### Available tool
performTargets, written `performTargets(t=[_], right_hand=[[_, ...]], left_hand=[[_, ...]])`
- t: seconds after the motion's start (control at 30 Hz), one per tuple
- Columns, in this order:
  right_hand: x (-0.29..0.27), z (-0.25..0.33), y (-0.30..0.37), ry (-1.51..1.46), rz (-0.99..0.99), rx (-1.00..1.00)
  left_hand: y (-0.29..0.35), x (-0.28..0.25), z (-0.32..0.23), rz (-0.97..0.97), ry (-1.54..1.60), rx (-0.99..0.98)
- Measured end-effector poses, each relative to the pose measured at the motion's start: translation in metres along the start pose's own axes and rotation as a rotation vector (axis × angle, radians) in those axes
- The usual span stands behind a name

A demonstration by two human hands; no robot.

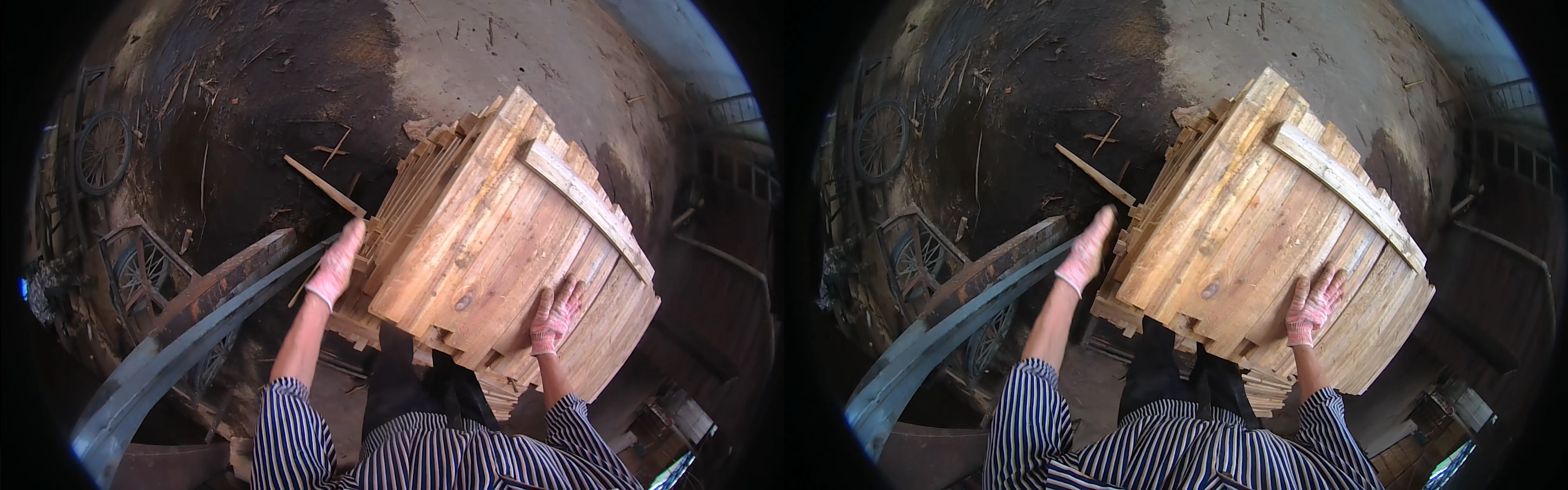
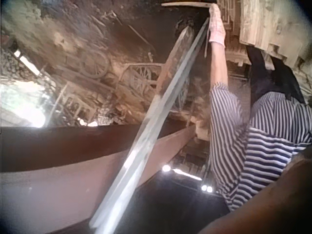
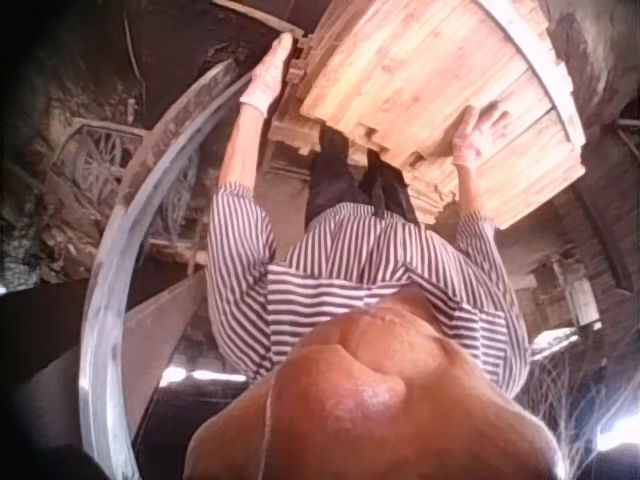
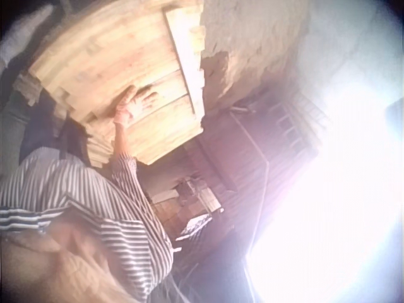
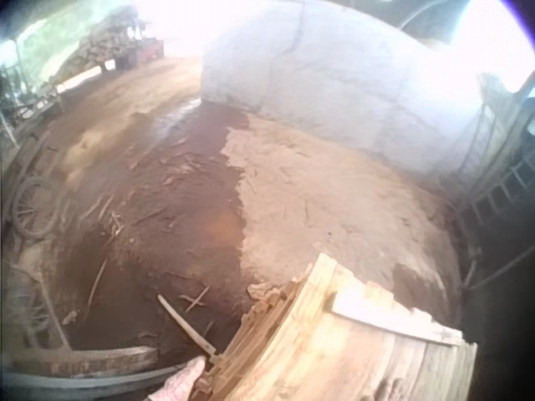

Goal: The person repeatedly picks up small wooden planks from a large pile and stacks them onto a wooden pallet. They arrange the planks in neat rows, building up the stack layer by layer.

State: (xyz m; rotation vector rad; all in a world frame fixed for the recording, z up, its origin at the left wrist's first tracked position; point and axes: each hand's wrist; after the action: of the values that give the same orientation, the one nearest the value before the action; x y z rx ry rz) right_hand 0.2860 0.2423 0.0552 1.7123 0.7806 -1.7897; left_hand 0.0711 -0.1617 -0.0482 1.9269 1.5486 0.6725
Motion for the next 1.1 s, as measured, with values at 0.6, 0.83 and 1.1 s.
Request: performTargets(t=[0.6, 0.83, 1.1], right_hand=[[0.003, 0.006, 0.003, -0.016, -0.013, 0.005], [-0.002, 0.011, 0.000, -0.052, -0.025, 0.017], [0.001, 0.015, 0.004, -0.111, -0.057, -0.030]], left_hand=[[-0.019, 0.126, -0.100, 0.199, -0.341, -0.187], [-0.036, 0.083, -0.050, 0.241, -0.027, 0.264], [-0.026, -0.010, 0.053, 0.246, -0.493, 0.345]])
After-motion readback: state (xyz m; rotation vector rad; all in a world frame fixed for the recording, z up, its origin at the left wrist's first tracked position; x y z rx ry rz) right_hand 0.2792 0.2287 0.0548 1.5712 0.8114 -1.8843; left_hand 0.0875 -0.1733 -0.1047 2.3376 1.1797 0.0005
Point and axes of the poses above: each hand's wrist, its own y-axis away from the middle knuckle, its own x-axis out of the palm, z = x × y, and after that the axes turned 9 degrees about -z, right-handed
